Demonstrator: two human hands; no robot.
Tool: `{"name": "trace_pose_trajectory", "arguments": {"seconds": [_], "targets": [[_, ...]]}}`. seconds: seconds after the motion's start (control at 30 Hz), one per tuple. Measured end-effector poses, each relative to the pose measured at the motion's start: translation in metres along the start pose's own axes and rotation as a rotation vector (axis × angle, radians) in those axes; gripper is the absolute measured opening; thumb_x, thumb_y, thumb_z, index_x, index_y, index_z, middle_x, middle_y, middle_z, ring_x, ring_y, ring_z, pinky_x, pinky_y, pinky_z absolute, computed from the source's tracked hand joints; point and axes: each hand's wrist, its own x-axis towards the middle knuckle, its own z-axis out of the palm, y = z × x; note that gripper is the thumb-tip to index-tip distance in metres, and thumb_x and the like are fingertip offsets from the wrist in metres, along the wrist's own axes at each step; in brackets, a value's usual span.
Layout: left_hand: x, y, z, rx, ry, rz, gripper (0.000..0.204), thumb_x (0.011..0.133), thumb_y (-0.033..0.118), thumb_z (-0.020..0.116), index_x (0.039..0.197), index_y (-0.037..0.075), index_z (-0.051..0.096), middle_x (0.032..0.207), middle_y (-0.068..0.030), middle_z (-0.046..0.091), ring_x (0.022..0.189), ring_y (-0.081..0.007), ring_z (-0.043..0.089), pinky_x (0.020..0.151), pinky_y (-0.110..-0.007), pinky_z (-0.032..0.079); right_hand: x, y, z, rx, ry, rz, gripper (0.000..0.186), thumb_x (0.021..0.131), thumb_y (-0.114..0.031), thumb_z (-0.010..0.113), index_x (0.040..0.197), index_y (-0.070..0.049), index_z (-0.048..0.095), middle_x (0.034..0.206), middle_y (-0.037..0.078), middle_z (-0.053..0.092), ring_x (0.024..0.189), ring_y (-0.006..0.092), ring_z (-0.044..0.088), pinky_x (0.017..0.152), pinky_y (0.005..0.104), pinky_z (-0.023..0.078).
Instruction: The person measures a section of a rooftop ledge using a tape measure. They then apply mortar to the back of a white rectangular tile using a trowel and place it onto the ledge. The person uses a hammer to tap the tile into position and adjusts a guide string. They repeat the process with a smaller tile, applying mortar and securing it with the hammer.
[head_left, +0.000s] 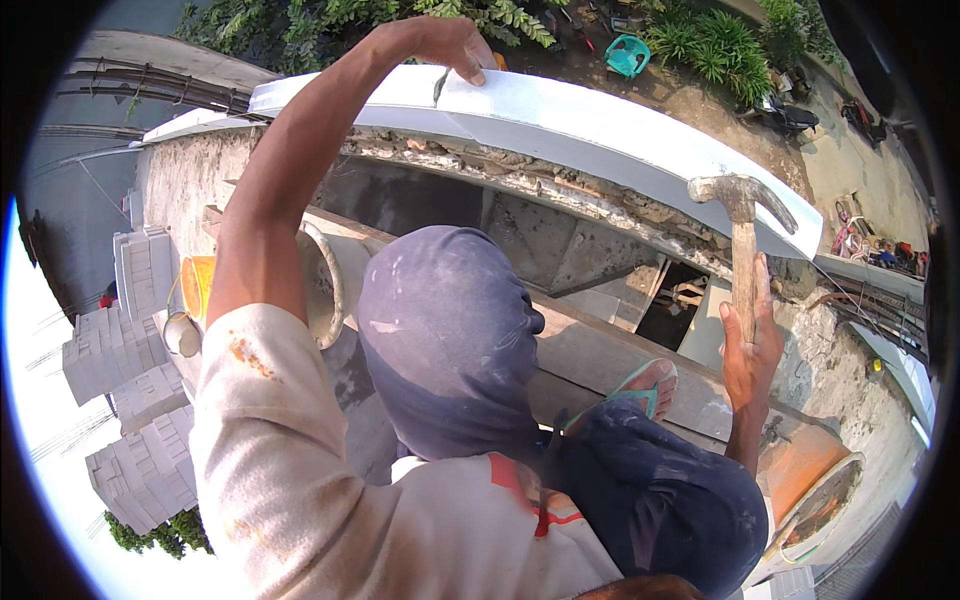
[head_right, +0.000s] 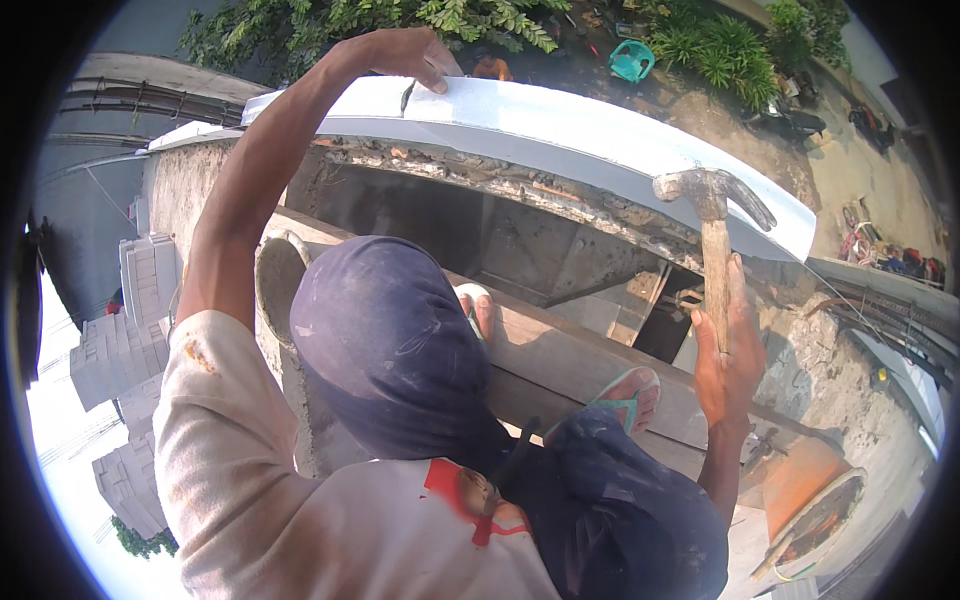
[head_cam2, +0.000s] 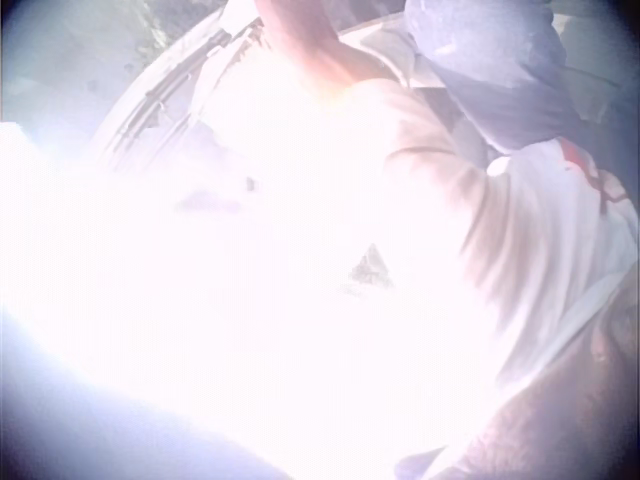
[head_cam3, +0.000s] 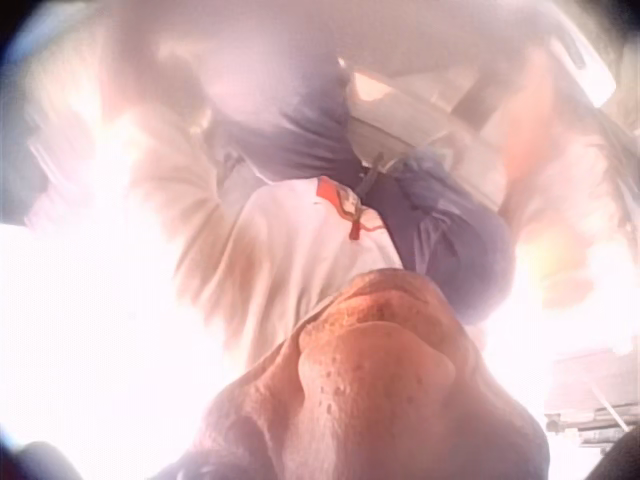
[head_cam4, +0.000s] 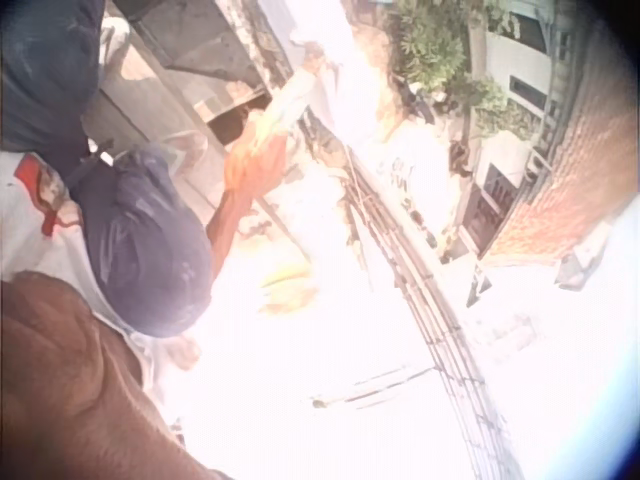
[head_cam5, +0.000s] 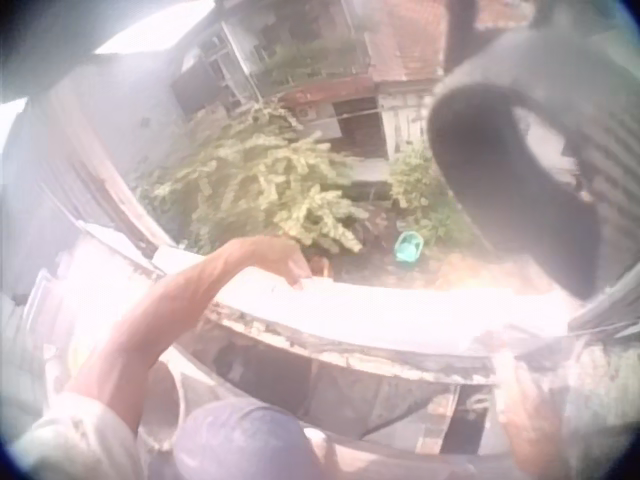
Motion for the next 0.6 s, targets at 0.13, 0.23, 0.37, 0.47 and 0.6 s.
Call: {"name": "trace_pose_trajectory", "arguments": {"seconds": [0.13, 0.23, 0.37, 0.47, 0.6], "targets": [[-0.031, -0.041, 0.022, -0.070, 0.152, 0.070, 0.085, 0.063, 0.017, 0.092, 0.143, 0.002, 0.067, 0.136, -0.0208, 0.072, 0.126, -0.0373, 0.069, 0.115, -0.049, 0.051, 0.038, -0.044, 0.026, -0.056, -0.049, -0.208, 0.067, 0.100, -0.006, 0.070, 0.163, -0.008, 0.045, 0.149, 0.020, 0.064, 0.130, 0.0328, 0.067, 0.106, 0.0421, 0.054], [-0.045, -0.057, 0.049, 0.061, 0.313, 0.103, 0.103, 0.058, 0.018, 0.096, 0.152, 0.004, 0.057, 0.147, -0.0217, 0.064, 0.134, -0.0389, 0.062, 0.119, -0.050, 0.049, 0.060, -0.056, 0.046, -0.019, -0.049, -0.382, 0.067, 0.100, -0.004, 0.070, 0.162, -0.009, 0.046, 0.149, 0.021, 0.063, 0.131, 0.0326, 0.067, 0.106, 0.0420, 0.054], [-0.056, -0.061, 0.083, 0.142, 0.518, 0.144, 0.105, 0.061, 0.028, 0.100, 0.154, 0.010, 0.055, 0.148, -0.0162, 0.062, 0.138, -0.0344, 0.058, 0.126, -0.051, 0.040, 0.082, -0.082, 0.069, 0.055, -0.078, -0.406, 0.065, 0.099, -0.002, 0.069, 0.160, -0.008, 0.049, 0.151, 0.021, 0.062, 0.132, 0.0324, 0.067, 0.107, 0.0418, 0.054], [-0.053, -0.073, 0.102, 0.117, 0.601, 0.185, 0.103, 0.063, 0.019, 0.098, 0.155, 0.009, 0.052, 0.152, -0.0140, 0.058, 0.143, -0.0360, 0.052, 0.127, -0.048, 0.039, 0.093, -0.097, 0.080, 0.005, -0.104, -0.454, 0.067, 0.098, -0.002, 0.069, 0.161, -0.011, 0.048, 0.152, 0.019, 0.061, 0.135, 0.0334, 0.064, 0.110, 0.0429, 0.052], [-0.048, -0.075, 0.106, 0.196, 0.676, 0.263, 0.098, 0.067, 0.020, 0.098, 0.153, 0.008, 0.053, 0.149, -0.0131, 0.060, 0.139, -0.0344, 0.054, 0.124, -0.047, 0.042, 0.102, -0.108, 0.090, -0.035, -0.152, -0.423, 0.068, 0.098, -0.005, 0.070, 0.162, -0.013, 0.048, 0.152, 0.019, 0.061, 0.136, 0.0341, 0.063, 0.112, 0.0438, 0.051]]}}
